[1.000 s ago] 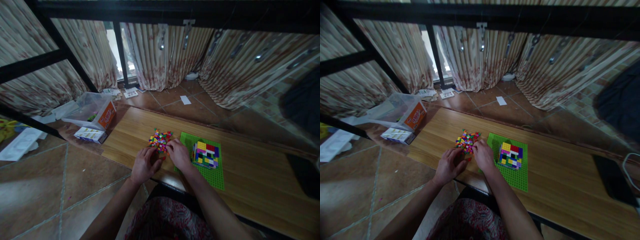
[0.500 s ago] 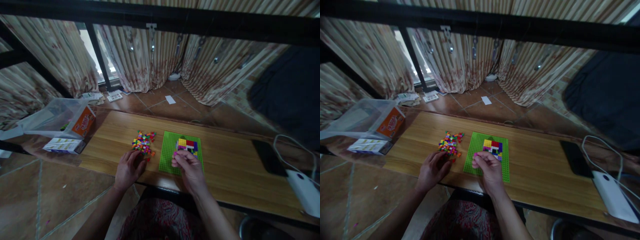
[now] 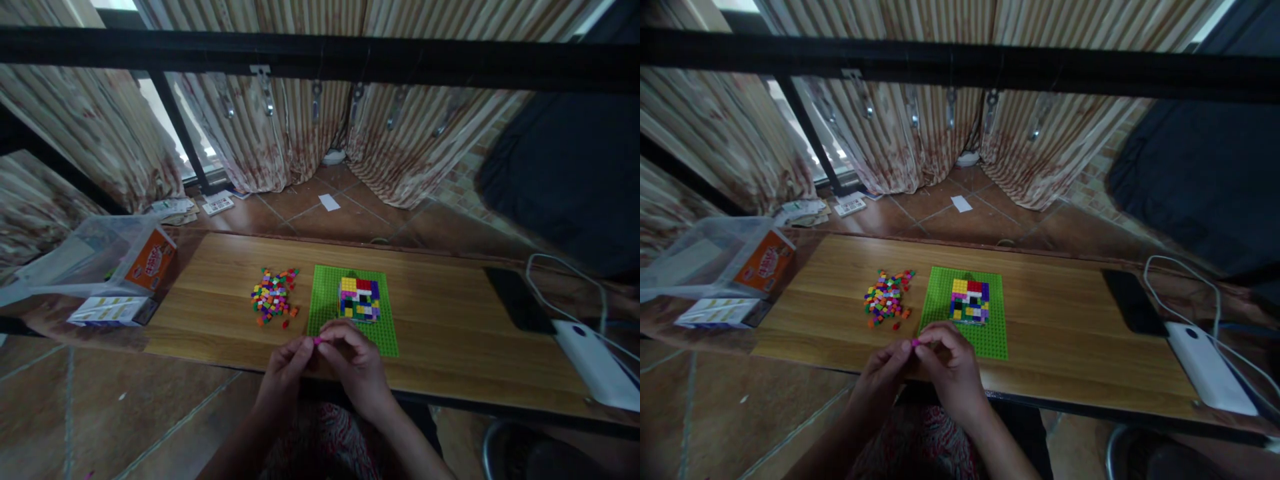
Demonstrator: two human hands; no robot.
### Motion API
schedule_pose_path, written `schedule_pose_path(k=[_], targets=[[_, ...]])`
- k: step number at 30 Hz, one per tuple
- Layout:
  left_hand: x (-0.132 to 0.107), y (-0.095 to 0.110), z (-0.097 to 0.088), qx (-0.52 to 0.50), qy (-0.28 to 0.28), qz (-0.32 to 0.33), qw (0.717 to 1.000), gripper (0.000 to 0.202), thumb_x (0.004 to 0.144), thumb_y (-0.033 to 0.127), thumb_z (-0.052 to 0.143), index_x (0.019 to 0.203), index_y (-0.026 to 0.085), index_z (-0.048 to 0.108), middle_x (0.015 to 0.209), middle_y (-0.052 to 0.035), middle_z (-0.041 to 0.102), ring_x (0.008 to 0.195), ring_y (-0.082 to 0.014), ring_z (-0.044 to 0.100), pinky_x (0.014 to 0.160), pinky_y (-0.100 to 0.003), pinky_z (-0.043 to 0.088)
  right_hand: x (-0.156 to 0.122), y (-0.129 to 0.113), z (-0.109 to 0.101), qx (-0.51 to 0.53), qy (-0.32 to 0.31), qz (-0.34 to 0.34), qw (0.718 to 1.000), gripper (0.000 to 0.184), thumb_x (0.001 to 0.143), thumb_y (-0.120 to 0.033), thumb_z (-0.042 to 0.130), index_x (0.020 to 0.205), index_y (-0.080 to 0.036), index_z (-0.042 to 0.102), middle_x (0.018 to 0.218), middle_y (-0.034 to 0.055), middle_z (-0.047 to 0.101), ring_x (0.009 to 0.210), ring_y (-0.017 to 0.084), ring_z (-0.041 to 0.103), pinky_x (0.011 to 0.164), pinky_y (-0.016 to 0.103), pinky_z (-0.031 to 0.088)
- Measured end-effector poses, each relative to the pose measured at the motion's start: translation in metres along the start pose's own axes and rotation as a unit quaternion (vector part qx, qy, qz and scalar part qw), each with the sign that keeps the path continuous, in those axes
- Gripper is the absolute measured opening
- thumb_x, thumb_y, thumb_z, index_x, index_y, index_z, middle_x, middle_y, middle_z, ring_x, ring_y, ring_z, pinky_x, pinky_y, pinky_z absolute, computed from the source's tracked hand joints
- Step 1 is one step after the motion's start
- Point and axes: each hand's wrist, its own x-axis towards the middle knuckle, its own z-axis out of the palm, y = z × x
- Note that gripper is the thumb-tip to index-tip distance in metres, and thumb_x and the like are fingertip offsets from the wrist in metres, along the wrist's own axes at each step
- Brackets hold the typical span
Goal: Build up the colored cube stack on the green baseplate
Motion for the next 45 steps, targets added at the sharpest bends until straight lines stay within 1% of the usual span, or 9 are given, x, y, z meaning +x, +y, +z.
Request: schedule_pose_path(k=[3,6,12,17,22,27,32,37,45], targets=[[-0.001,0.001,0.012,-0.101,-0.048,-0.08,0.991,0.041,0.078,0.054,0.066,0.064,0.016,0.056,0.057,0.0033,0.045,0.056,-0.0085,0.041,0.057,-0.023,0.037,-0.008,0.0,-0.004,-0.038,-0.006,-0.018,0.999,0.005,0.086,-0.024,0.061,0.087,-0.025,0.066,0.1,0.0039,0.063,0.098,0.017,0.061,0.08,0.029,0.051],[0.003,-0.001,0.013,-0.103,-0.077,-0.103,0.986,0.039,0.076,0.053,0.068,0.069,0.015,0.062,0.057,0.0031,0.047,0.056,-0.0085,0.043,0.056,-0.023,0.036,-0.012,0.001,-0.013,-0.077,-0.017,-0.027,0.997,0.007,0.089,-0.024,0.059,0.088,-0.025,0.065,0.103,0.0037,0.063,0.098,0.016,0.062,0.081,0.028,0.051],[0.009,-0.005,0.017,-0.089,-0.088,-0.103,0.987,0.036,0.076,0.05,0.069,0.071,0.014,0.065,0.06,0.0017,0.053,0.058,-0.0089,0.046,0.059,-0.023,0.037,-0.013,-0.006,-0.031,-0.137,-0.029,-0.054,0.989,0.009,0.09,-0.027,0.059,0.095,-0.026,0.067,0.105,0.0042,0.064,0.099,0.017,0.062,0.084,0.03,0.051],[0.012,-0.002,0.024,-0.079,-0.11,-0.109,0.985,0.037,0.075,0.05,0.069,0.068,0.014,0.064,0.058,0.0021,0.049,0.055,-0.0076,0.041,0.056,-0.022,0.033,-0.014,-0.006,-0.039,-0.106,-0.03,-0.041,0.993,0.013,0.091,-0.03,0.059,0.098,-0.028,0.07,0.101,0.0034,0.066,0.094,0.017,0.064,0.08,0.03,0.053],[0.021,0.0,0.033,-0.019,-0.125,-0.058,0.99,0.04,0.079,0.053,0.062,0.067,0.015,0.063,0.06,0.0008,0.052,0.057,-0.0089,0.043,0.057,-0.022,0.035,-0.005,0.003,-0.045,-0.144,-0.005,-0.052,0.988,0.015,0.091,-0.034,0.057,0.09,-0.028,0.071,0.092,0.0024,0.066,0.088,0.017,0.063,0.078,0.032,0.052],[0.034,-0.012,0.026,0.102,-0.054,0.034,0.993,0.034,0.084,0.048,0.057,0.084,0.017,0.069,0.069,0.0,0.06,0.064,-0.0121,0.051,0.061,-0.023,0.041,0.028,0.015,-0.057,-0.297,0.095,-0.099,0.945,0.017,0.09,-0.035,0.058,0.088,-0.029,0.074,0.099,0.005,0.065,0.097,0.022,0.058,0.088,0.04,0.047],[0.044,-0.023,-0.001,0.206,0.03,0.101,0.973,0.02,0.084,0.034,0.057,0.087,0.018,0.07,0.077,-0.0016,0.066,0.073,-0.0152,0.059,0.069,-0.025,0.046,0.053,0.026,-0.058,-0.382,0.102,-0.124,0.91,0.015,0.088,-0.032,0.061,0.087,-0.029,0.076,0.112,0.0061,0.061,0.108,0.026,0.05,0.093,0.045,0.043],[0.049,-0.024,-0.02,0.236,0.037,0.127,0.963,0.02,0.086,0.032,0.055,0.087,0.019,0.07,0.082,-0.0032,0.069,0.077,-0.0165,0.063,0.073,-0.027,0.049,0.059,0.037,-0.053,-0.377,0.114,-0.124,0.911,0.012,0.085,-0.032,0.065,0.082,-0.031,0.076,0.118,0.0056,0.059,0.111,0.027,0.047,0.095,0.049,0.04],[0.049,-0.031,-0.021,0.266,0.046,0.146,0.952,0.018,0.085,0.03,0.056,0.09,0.019,0.07,0.085,-0.0041,0.071,0.08,-0.017,0.065,0.074,-0.029,0.052,0.066,0.038,-0.052,-0.335,0.15,-0.082,0.927,0.011,0.079,-0.036,0.069,0.076,-0.025,0.072,0.116,0.0073,0.059,0.111,0.027,0.049,0.096,0.046,0.039]])
